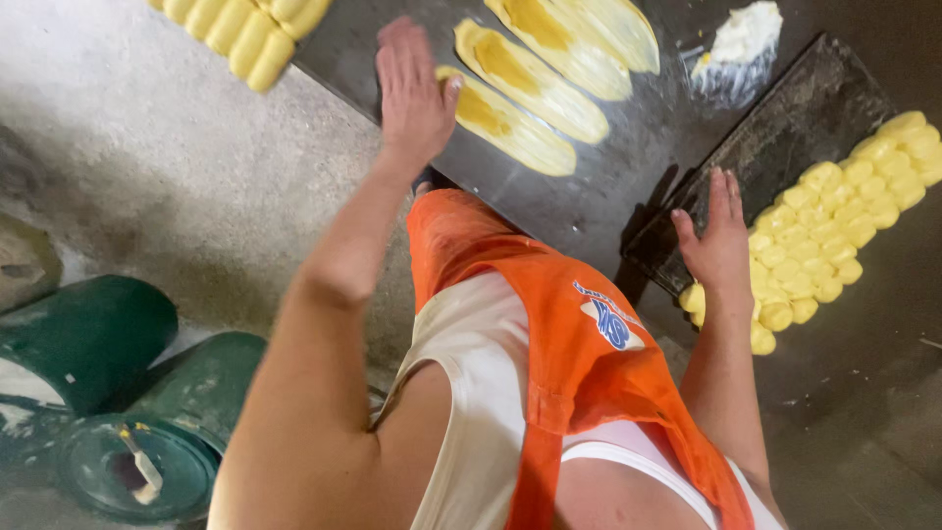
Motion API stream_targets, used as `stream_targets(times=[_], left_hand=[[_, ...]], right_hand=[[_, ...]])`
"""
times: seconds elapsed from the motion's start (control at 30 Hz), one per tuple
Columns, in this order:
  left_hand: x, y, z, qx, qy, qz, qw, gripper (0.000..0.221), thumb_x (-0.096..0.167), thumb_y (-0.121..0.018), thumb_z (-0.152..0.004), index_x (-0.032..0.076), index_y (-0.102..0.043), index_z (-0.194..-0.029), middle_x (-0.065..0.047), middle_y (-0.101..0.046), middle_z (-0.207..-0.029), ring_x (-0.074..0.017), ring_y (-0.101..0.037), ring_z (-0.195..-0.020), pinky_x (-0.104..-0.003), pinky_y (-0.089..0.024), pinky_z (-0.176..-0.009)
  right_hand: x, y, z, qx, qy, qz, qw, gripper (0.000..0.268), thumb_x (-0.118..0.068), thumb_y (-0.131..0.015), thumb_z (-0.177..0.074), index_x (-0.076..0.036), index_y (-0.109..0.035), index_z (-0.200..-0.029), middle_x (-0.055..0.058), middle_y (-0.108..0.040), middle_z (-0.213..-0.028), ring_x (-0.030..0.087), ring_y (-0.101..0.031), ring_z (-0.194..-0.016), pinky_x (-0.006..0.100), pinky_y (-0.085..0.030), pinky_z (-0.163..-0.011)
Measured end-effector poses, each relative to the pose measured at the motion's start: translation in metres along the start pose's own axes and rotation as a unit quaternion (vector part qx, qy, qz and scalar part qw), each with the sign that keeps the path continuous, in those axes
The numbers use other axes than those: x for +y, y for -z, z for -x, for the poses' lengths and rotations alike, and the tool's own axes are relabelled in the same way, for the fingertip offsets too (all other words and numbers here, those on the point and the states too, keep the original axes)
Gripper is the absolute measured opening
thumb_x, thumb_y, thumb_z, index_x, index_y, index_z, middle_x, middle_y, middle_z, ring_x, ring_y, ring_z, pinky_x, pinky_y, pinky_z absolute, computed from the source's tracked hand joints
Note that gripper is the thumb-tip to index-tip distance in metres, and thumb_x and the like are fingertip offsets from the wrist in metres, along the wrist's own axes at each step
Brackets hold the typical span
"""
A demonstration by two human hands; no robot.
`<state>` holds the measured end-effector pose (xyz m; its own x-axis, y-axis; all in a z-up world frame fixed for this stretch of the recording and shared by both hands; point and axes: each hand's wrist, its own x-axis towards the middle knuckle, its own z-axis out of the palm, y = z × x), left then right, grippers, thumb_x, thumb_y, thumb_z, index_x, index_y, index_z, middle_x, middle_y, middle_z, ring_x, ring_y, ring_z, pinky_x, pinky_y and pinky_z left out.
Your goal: The person prepares bread dough by rolling out small portions of yellow dough into long, flat strips, applying a yellow spread to the surface of each strip, and arranging the rolled strips onto a large metal tray.
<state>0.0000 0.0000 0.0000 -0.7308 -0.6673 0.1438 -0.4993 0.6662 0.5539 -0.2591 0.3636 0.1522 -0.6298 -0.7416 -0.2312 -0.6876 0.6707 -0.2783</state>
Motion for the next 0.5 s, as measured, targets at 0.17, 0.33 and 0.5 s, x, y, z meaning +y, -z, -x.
stream_targets(times=[0.17, 0.33, 0.5], left_hand=[[0.168, -0.067, 0.093, -0.065, -0.010, 0.080, 0.995, 0.084, 0.041, -0.055, -0.100, -0.022, -0.029, -0.149, -0.041, -0.024, -0.159, -0.0568, -0.017, -0.150, -0.064, -0.011, -0.124], [0.115, -0.077, 0.051, -0.043, -0.025, -0.294, 0.954, 0.068, 0.026, -0.047, -0.111, -0.022, -0.032, -0.156, -0.040, -0.036, -0.160, -0.0586, -0.032, -0.145, -0.067, -0.017, -0.124], [0.176, -0.098, 0.068, -0.068, 0.069, -0.227, 0.969, 0.068, 0.030, -0.046, -0.111, -0.018, -0.031, -0.156, -0.037, -0.033, -0.162, -0.0546, -0.029, -0.148, -0.063, -0.018, -0.125]], right_hand=[[0.035, 0.019, 0.015, -0.002, 0.037, 0.024, 0.999, 0.075, -0.023, -0.071, -0.100, -0.003, -0.036, -0.163, 0.029, -0.037, -0.166, 0.046, -0.040, -0.148, 0.048, -0.040, -0.118], [0.072, 0.039, 0.036, -0.026, 0.069, 0.044, 0.996, 0.073, -0.024, -0.072, -0.100, -0.004, -0.038, -0.162, 0.028, -0.038, -0.164, 0.047, -0.041, -0.148, 0.048, -0.042, -0.118], [0.089, 0.057, 0.043, -0.001, 0.068, 0.070, 0.995, 0.068, -0.020, -0.069, -0.104, -0.004, -0.040, -0.163, 0.028, -0.038, -0.166, 0.045, -0.044, -0.148, 0.047, -0.043, -0.118]])
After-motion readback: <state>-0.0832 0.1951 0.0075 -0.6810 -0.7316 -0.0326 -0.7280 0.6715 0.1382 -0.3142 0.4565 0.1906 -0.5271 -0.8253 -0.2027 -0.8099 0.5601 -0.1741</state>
